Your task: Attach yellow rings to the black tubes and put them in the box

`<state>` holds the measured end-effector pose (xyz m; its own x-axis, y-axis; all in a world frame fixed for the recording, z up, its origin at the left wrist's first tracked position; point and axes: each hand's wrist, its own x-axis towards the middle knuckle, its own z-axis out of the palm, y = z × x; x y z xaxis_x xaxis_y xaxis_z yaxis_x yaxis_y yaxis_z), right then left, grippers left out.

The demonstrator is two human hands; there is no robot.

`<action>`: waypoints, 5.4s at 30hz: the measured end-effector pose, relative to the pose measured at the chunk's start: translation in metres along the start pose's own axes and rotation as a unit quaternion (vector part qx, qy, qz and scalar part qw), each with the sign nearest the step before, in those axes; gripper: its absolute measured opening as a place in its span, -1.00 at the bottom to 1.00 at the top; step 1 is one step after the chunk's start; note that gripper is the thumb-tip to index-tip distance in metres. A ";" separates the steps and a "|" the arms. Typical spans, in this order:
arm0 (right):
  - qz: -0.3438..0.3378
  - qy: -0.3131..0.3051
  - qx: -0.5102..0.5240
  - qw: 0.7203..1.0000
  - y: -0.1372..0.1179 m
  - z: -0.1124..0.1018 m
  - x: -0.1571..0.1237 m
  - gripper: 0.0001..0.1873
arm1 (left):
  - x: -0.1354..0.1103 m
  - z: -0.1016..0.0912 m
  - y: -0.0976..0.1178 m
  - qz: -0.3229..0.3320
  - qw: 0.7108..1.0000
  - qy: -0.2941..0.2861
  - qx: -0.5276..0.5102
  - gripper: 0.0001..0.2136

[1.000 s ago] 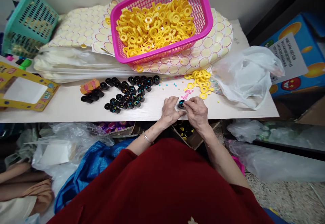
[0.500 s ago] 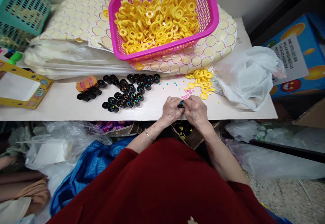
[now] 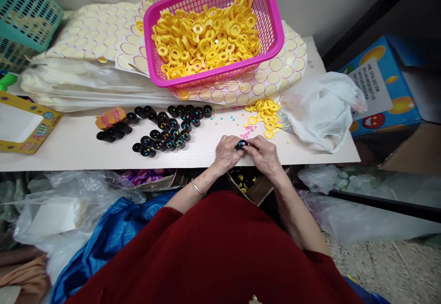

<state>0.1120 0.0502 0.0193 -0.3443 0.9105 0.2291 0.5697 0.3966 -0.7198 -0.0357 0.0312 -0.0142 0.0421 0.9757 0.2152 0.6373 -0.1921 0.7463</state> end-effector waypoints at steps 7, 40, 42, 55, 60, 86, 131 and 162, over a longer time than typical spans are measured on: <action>0.111 0.183 -0.155 0.964 0.054 -0.013 0.009 -0.80 | 0.002 0.000 -0.001 -0.011 1.000 0.002 -0.004 -0.77; -0.044 0.046 0.076 0.995 -0.016 -0.005 -0.022 -0.72 | 0.006 -0.036 0.048 -0.276 0.819 0.009 -0.503 -0.72; -0.077 0.036 0.032 0.996 -0.010 -0.001 -0.012 -0.72 | 0.013 -0.036 0.045 -0.273 0.824 0.026 -0.496 -0.72; -0.064 -0.053 -0.111 0.990 -0.009 0.003 -0.001 -0.87 | 0.016 -0.016 0.025 -0.281 0.804 0.056 -0.522 -0.82; -0.040 -0.053 -0.103 0.992 -0.008 0.004 0.001 -0.83 | 0.016 -0.013 0.021 -0.264 0.843 0.040 -0.467 -0.72; 0.354 0.130 0.475 0.795 -0.021 0.037 0.001 -0.65 | 0.012 -0.013 0.023 -0.187 0.946 0.019 -0.264 -0.80; 0.322 0.143 0.568 0.744 -0.036 -0.032 -0.162 -0.60 | -0.080 0.010 0.086 -0.049 0.909 -0.227 -0.345 -0.73; 0.223 0.081 0.375 0.896 -0.033 -0.013 -0.199 -0.56 | -0.115 -0.001 0.090 -0.175 0.876 -0.275 -0.355 -0.59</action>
<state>0.1718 -0.1420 0.0061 -0.0598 0.9880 -0.1421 -0.0598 -0.1457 -0.9875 0.0167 -0.0983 0.0288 0.4279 0.8542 -0.2954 0.0543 0.3019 0.9518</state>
